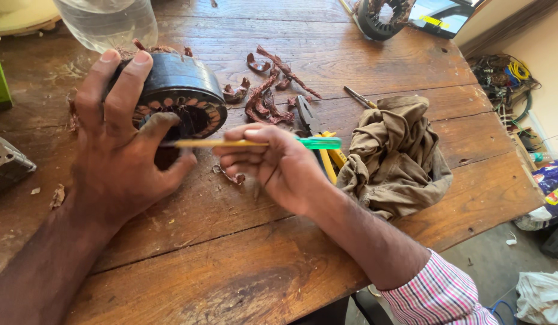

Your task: The person holds a burnt electric motor stator on a wooden workbench and uses a green-handled screwdriver to pry burnt copper windings out of the stator slots, working around the ring and pulling loosened winding pieces out by hand onto the table.

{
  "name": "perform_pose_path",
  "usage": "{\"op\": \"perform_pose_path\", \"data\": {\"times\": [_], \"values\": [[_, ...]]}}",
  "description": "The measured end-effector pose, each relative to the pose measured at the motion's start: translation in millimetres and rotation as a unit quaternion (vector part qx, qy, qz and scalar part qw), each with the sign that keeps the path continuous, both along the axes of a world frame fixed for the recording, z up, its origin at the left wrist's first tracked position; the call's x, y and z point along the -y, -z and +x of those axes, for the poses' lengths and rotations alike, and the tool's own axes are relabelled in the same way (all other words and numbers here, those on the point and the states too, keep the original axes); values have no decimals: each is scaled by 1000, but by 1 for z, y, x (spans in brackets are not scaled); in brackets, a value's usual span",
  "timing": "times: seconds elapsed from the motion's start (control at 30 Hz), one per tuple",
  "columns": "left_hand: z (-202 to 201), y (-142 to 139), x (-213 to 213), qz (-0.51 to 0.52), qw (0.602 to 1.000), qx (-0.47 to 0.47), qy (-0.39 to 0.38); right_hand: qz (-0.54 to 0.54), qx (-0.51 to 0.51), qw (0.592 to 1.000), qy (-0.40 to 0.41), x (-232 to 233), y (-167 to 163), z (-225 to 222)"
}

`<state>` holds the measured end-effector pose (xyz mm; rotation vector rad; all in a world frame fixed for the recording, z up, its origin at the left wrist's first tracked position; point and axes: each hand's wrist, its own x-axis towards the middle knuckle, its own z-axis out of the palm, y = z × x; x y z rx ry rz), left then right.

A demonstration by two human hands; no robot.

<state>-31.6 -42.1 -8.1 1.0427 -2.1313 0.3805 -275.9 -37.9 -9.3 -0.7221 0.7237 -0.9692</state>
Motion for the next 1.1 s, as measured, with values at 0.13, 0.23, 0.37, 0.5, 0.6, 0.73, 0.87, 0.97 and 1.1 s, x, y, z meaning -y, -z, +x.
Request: {"op": "perform_pose_path", "data": {"times": [0.13, 0.23, 0.37, 0.5, 0.6, 0.73, 0.87, 0.97, 1.1], "values": [[0, -2, 4, -21, 1000, 14, -12, -55, 28, 998, 29, -9, 4, 6], [1, -2, 0, -6, 1000, 3, -8, -168, -12, 983, 77, -11, 5, 1], [-1, 1, 0, -16, 1000, -6, -13, -159, -30, 980, 116, -9, 7, -5], [-2, 6, 0, -20, 999, -5, -25, -106, -35, 984, 138, -6, 10, -3], [-2, 14, 1, -19, 999, -2, -39, -74, -35, 986, 147, -5, 11, -3], [-4, 23, 8, -5, 999, -26, -42, -58, -38, 987, 143, -4, 11, -4], [-1, 22, 9, -44, 995, 40, -83, -54, -45, 987, 147, -4, 10, -4], [3, 16, 11, -90, 984, 110, -110, -54, -42, 987, 147, -4, 10, -5], [-3, 14, 6, -47, 993, 65, -90, -54, -42, 986, 149, -4, 10, -5]]}}
